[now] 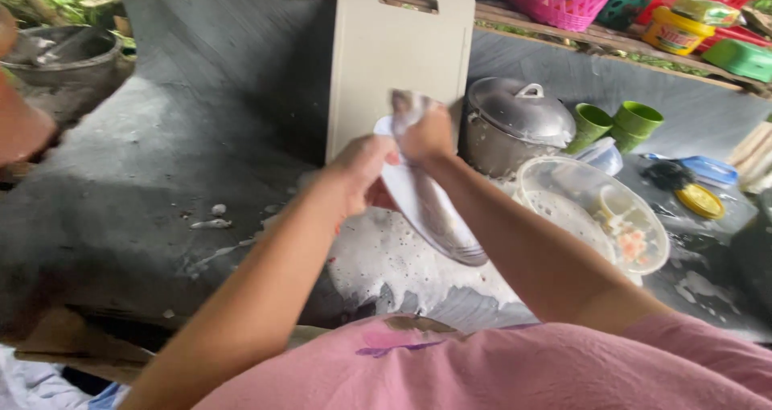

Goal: Washing various dishes including plates, a cutting board, a pot lid, and a pot with a sponge and soapy water.

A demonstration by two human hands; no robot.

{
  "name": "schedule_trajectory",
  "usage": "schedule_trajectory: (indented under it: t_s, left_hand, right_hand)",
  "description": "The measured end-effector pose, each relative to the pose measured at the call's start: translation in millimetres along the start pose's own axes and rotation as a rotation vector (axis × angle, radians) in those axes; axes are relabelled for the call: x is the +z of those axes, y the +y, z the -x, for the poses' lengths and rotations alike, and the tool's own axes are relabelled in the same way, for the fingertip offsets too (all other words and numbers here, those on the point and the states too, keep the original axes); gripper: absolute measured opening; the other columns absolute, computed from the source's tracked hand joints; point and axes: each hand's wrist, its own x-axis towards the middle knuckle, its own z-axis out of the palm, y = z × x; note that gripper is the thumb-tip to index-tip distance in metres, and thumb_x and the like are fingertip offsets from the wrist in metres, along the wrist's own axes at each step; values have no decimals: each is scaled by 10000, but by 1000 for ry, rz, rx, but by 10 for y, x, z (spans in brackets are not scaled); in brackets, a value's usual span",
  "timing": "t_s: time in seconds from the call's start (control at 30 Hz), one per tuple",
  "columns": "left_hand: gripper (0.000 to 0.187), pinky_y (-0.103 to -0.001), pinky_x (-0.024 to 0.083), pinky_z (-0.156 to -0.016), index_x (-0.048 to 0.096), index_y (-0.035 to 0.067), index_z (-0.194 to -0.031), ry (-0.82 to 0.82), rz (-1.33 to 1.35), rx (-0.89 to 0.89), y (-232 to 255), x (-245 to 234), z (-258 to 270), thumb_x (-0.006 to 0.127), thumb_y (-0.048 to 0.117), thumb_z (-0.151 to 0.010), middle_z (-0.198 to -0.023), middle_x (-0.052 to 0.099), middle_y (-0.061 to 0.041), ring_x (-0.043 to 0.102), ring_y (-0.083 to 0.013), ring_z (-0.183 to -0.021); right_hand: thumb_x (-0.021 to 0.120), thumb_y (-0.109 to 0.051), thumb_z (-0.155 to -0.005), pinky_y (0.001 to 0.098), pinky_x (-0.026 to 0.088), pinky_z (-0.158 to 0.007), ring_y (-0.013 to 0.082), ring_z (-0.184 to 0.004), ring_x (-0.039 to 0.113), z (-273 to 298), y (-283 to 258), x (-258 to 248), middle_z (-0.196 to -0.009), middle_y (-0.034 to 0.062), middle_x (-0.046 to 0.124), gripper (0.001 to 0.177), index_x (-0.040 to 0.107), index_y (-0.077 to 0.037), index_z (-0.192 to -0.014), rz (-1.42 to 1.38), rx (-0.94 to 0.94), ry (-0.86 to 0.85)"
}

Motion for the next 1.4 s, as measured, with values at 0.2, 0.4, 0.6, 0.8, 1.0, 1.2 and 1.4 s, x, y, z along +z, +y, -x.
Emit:
schedule_trajectory:
  t_s: [0.2, 0.4, 0.6, 0.8, 1.0, 1.2, 1.4]
  left_hand:
    - [241, -518, 611, -559, 622, -57, -929, 96, 54, 129, -249, -183, -272, 509, 107, -794, -830, 665, -174, 681, -305, -658]
    - [429, -580, 537, -742, 605, 5, -1257, 329, -57, -36, -537, -51, -27, 498, 307, -971, -1189, 641, -216, 650, -345, -962]
    - [573, -485, 604, -932, 530, 20, -1388, 466, -76, -82, -702, 77, -125, 358, 434, -1031, -1386, 595, -241, 673, -371, -1209]
    - [561, -545, 554, -933, 476, 50, -1446, 511, -186, 4, -749, 146, 1, 376, 431, -1046, -1429, 553, -247, 599, -386, -1251]
    - [561, -512, 579, -942, 401, 119, -1494, 491, -279, -129, -560, 256, 136, 330, 440, -1040, -1431, 524, -246, 597, -418, -1245]
    - [534, -483, 486, -1045, 494, 89, -1440, 464, -426, 28, -723, 191, 90, 374, 422, -1041, -1399, 593, -227, 606, -386, -1255]
    - [519, -532, 531, -979, 473, 100, -1442, 458, -433, -36, -548, 263, 257, 393, 387, -1017, -1351, 602, -230, 634, -410, -1201]
  right_hand:
    - [602, -575, -947, 526, 545, -882, 465, -977, 674, 38, 59, -337, -990, 322, 691, 628, 679, 33, -1083, 137, 324, -160]
    - [591, -570, -903, 467, 426, -1037, 419, -1261, 529, 618, 208, -444, -1301, 268, 617, 676, 567, -47, -1331, 119, 391, -214]
    - [556, -373, -997, 390, 438, -1070, 331, -1288, 578, 1182, -574, -642, -1402, 202, 592, 510, 546, -84, -1417, -291, 361, -463]
    - [601, -65, -844, 413, 504, -993, 346, -1134, 655, 1242, 250, -568, -1216, 210, 704, 341, 797, -66, -1123, 82, 96, -308]
    - [737, -207, -860, 406, 562, -907, 301, -1050, 736, 1111, -763, -738, -1111, 206, 737, 367, 660, -34, -1174, -396, 285, -210]
    - [664, -172, -955, 424, 545, -957, 385, -1074, 706, 977, 185, -309, -1135, 210, 743, 228, 737, -115, -1163, 13, 191, -135]
    - [701, -197, -918, 438, 558, -895, 386, -1001, 722, 970, -116, -232, -1091, 227, 733, 255, 658, -68, -1134, -265, 280, -142]
